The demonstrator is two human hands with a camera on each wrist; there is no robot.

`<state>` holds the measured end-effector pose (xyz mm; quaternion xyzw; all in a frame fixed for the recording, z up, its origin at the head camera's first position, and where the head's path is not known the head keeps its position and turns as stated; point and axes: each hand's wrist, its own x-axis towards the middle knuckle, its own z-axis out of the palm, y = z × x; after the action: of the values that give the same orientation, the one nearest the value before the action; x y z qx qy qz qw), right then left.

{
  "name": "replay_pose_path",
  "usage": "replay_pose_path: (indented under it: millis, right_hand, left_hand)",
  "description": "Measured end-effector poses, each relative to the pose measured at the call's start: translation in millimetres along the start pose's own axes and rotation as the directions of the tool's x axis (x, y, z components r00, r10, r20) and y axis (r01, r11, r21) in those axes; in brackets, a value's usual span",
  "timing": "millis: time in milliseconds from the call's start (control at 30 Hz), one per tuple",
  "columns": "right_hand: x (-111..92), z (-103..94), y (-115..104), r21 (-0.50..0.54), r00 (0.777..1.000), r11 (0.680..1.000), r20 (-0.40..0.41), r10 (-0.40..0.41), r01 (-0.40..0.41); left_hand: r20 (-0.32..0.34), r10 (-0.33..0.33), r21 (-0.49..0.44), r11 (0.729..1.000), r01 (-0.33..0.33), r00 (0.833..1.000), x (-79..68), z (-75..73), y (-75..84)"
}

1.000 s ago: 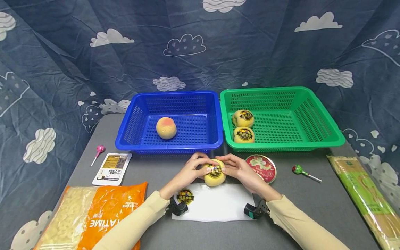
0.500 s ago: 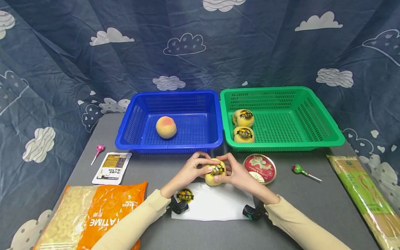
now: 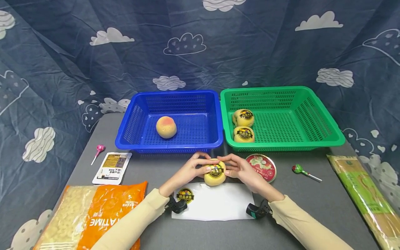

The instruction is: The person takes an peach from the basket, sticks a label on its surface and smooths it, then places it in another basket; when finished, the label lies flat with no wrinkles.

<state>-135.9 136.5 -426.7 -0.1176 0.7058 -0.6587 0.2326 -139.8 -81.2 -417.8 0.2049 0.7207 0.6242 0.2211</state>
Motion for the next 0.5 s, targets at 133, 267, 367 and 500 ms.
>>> replay_pose_path:
  millis: [133, 267, 367, 500]
  right_hand:
    - [-1, -0.4, 0, 0.031, 1.000, 1.000, 0.014, 0.006, -0.006]
    - [0, 2.4, 0, 0.016, 1.000, 1.000, -0.020, 0.002, -0.002]
    - [0, 2.8, 0, 0.031, 0.999, 0.999, -0.044, 0.012, -0.011]
    - [0, 1.4, 0, 0.033, 0.998, 0.999, -0.046, 0.032, -0.030]
  left_hand:
    - [-0.030, -0.043, -0.027, 0.999, 0.042, 0.999, 6.4, 0.1, -13.6]
    - [-0.064, -0.057, -0.023, 0.998, 0.056, 0.996, 9.8, 1.5, -15.7]
    - [-0.067, -0.065, -0.034, 0.997, 0.063, 0.996, 11.8, 2.2, -13.7]
    - [-0.073, -0.096, -0.054, 0.994, 0.092, 0.993, 14.5, 2.3, -11.2]
